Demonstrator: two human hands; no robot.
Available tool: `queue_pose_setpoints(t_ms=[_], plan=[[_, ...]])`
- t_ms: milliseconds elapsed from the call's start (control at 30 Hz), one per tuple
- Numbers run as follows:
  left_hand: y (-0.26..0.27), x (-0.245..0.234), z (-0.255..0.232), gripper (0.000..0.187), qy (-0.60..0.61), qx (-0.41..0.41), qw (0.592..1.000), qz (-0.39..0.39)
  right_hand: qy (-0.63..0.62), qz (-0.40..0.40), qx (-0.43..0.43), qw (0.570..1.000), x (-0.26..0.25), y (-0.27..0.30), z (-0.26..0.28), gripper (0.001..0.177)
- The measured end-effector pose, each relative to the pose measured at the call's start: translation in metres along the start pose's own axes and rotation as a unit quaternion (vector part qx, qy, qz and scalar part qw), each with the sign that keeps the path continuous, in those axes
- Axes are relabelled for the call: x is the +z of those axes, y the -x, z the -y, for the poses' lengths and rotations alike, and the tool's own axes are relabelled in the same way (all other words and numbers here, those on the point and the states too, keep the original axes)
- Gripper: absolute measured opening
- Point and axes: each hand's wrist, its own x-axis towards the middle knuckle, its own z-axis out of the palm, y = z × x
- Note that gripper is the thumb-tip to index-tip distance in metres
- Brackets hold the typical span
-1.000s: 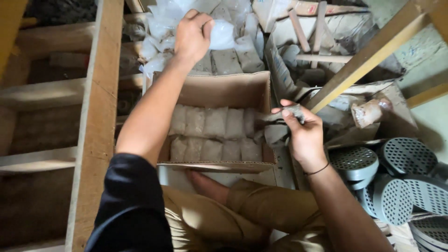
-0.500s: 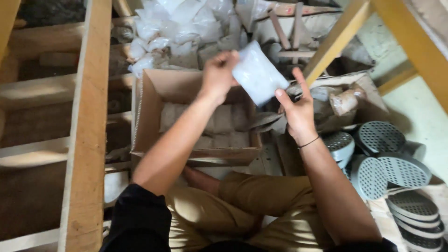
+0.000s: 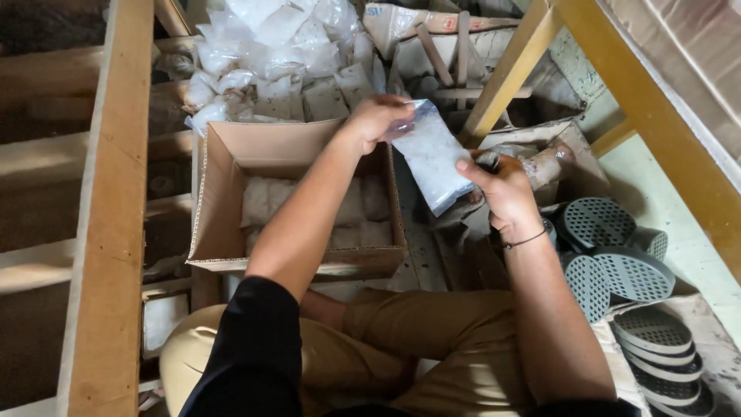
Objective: Packing small plastic bags containing white granular material into a cardboard box and organizing them.
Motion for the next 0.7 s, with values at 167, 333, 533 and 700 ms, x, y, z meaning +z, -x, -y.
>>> queue_pose_setpoints(t_ms=[167, 333, 533, 700], plan=[[0.008, 0.017, -0.028, 0.057, 0.026, 0.098, 0.995, 0.022, -0.004, -0.017, -0.004, 1.0, -0.004, 0.005, 0.006, 0.038], [-0.001, 0.021, -0.034, 0.073, -0.015, 0.119, 0.992, 0.043, -0.019, -0.031, 0.0, 0.999, -0.003, 0.007, 0.013, 0.041], [-0.008, 0.02, -0.024, 0.035, -0.257, 0.141, 0.956, 0.005, -0.044, -0.054, -0.008, 0.998, 0.002, 0.007, 0.02, 0.044], [-0.016, 0.017, -0.018, 0.051, -0.256, 0.129, 0.958, -0.025, -0.053, -0.076, 0.002, 0.996, 0.006, 0.019, 0.029, 0.043]])
